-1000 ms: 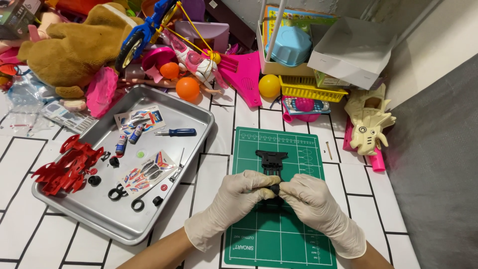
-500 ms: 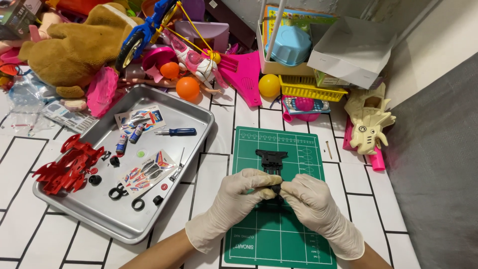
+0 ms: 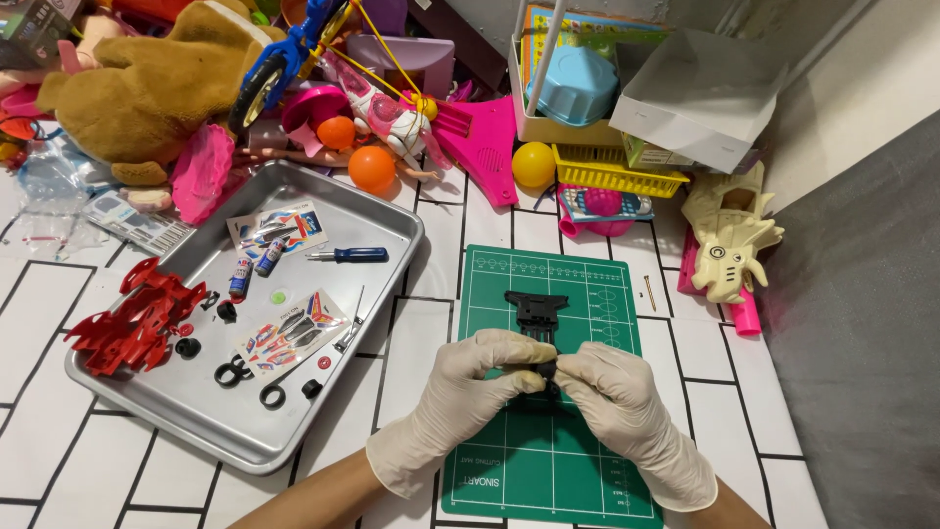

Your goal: The person assembles a toy car chassis on a green cutting mat. They attach wheels to the axles, insert a small motor into the frame, and secure components using their gloved hands. The workspace is cluttered with various toys and parts.

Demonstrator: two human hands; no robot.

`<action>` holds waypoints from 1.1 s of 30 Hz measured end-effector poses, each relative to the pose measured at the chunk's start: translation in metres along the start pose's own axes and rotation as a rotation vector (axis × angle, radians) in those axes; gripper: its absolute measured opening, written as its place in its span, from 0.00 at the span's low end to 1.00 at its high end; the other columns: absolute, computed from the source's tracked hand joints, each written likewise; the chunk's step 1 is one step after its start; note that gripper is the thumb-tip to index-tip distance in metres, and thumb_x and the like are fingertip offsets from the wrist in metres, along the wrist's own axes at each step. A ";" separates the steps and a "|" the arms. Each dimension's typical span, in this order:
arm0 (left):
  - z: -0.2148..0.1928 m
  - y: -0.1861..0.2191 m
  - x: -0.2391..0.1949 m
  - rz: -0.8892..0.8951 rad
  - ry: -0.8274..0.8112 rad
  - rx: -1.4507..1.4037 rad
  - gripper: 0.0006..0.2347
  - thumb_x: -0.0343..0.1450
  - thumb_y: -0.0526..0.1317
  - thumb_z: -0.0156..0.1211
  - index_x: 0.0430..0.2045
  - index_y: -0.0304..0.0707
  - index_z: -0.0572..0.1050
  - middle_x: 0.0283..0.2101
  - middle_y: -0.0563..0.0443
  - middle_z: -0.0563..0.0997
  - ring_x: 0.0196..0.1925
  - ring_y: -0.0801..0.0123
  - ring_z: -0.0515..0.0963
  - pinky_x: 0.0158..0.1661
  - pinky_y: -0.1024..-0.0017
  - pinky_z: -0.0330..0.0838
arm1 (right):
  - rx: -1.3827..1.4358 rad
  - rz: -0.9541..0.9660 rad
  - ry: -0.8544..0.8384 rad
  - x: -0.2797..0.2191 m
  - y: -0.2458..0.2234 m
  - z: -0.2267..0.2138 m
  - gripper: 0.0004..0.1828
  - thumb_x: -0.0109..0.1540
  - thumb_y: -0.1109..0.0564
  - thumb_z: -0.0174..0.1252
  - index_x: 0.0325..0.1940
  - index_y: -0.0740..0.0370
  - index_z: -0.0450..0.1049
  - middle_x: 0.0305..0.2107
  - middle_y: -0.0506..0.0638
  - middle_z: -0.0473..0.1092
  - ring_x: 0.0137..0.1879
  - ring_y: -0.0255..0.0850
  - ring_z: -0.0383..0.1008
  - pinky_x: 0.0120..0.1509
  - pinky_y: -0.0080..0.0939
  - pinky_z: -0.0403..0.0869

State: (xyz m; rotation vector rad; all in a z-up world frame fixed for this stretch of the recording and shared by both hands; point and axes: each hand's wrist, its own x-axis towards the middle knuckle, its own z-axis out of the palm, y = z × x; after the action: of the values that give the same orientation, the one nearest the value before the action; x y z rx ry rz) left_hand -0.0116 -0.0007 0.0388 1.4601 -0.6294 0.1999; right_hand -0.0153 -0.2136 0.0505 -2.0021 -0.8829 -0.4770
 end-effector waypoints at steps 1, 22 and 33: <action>0.000 -0.001 0.000 -0.006 0.001 -0.002 0.13 0.67 0.37 0.70 0.45 0.38 0.81 0.45 0.44 0.85 0.46 0.65 0.84 0.46 0.75 0.82 | 0.002 0.005 -0.003 0.000 -0.001 -0.001 0.03 0.61 0.66 0.62 0.39 0.68 0.76 0.23 0.51 0.70 0.26 0.41 0.67 0.31 0.38 0.69; -0.001 -0.011 -0.005 0.082 -0.019 -0.017 0.16 0.64 0.32 0.75 0.45 0.37 0.81 0.44 0.44 0.85 0.46 0.63 0.86 0.50 0.73 0.85 | -0.022 -0.039 -0.111 0.008 -0.008 -0.011 0.01 0.63 0.63 0.60 0.37 0.64 0.75 0.22 0.48 0.67 0.24 0.41 0.63 0.31 0.40 0.67; -0.002 -0.007 -0.003 0.057 -0.028 -0.021 0.15 0.63 0.32 0.75 0.43 0.35 0.82 0.43 0.42 0.86 0.46 0.62 0.86 0.49 0.72 0.86 | -0.040 -0.082 -0.123 0.010 -0.010 -0.010 0.03 0.64 0.63 0.58 0.35 0.64 0.74 0.20 0.47 0.64 0.24 0.42 0.59 0.30 0.40 0.63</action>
State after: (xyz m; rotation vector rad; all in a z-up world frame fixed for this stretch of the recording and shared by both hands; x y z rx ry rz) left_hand -0.0101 0.0010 0.0315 1.4272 -0.6947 0.2172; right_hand -0.0158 -0.2139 0.0680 -2.0549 -1.0413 -0.4237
